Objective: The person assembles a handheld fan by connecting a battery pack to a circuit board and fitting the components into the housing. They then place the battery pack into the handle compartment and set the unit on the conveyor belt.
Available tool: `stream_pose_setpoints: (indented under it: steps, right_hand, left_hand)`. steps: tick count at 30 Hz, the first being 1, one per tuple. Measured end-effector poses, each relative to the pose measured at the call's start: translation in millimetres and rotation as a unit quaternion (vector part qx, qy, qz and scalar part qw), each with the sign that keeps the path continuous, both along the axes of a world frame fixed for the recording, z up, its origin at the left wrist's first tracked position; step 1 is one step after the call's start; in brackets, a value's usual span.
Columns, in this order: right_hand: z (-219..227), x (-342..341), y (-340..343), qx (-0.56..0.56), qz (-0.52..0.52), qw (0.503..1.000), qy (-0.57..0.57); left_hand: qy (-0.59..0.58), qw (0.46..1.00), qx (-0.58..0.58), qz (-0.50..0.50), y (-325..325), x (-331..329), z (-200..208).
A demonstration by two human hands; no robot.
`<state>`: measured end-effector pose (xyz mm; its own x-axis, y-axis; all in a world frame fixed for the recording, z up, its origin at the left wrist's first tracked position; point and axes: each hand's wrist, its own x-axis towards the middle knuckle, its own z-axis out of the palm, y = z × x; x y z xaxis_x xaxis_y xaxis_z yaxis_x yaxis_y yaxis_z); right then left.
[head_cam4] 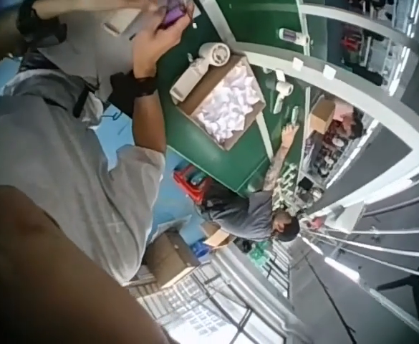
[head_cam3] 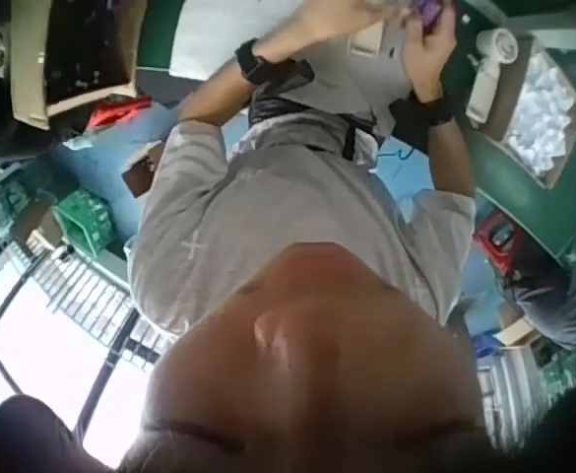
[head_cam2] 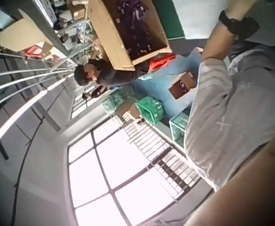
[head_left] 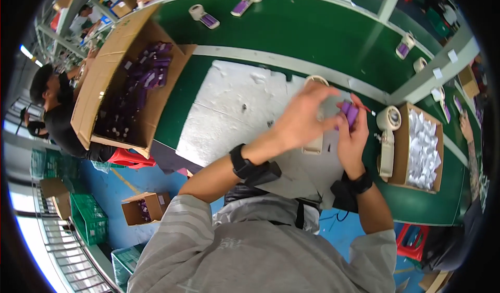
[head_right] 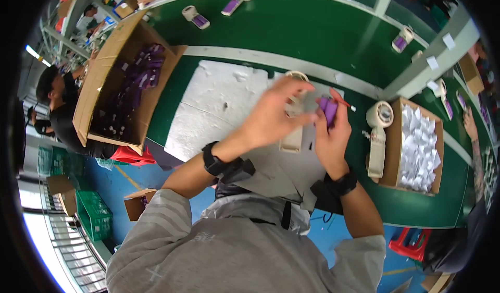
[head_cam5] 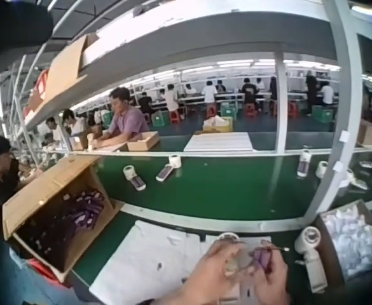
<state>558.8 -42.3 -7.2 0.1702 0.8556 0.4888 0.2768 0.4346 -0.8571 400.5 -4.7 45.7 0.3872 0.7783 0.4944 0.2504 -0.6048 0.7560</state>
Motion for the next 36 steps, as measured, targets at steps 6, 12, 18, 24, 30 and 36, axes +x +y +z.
stream_pose_setpoints:
  steps: [6,12,18,24,30,36]
  right_hand:
    - [-5,1,4,-0.071,-0.008,0.993,0.092]
    - [6,-1,-6,-0.068,-0.015,0.994,-0.081]
    - [6,-10,0,0.04,0.028,0.975,-0.217]
    - [5,-11,3,0.017,0.01,0.964,-0.264]
    - [9,-17,3,0.003,-0.002,0.972,-0.236]
    - [15,-18,-1,-0.03,0.008,0.969,-0.245]
  left_hand:
    - [0.158,0.986,-0.047,0.02,1,-39,-22]
    - [0.186,0.954,-0.21,-0.109,20,-26,-14]
    - [0.093,0.935,-0.281,-0.198,36,-40,-34]
    - [0.083,0.927,-0.297,-0.215,38,-44,-35]
    - [0.083,0.934,-0.28,-0.208,37,-45,-36]
    - [0.053,0.949,-0.241,-0.196,35,-44,-39]
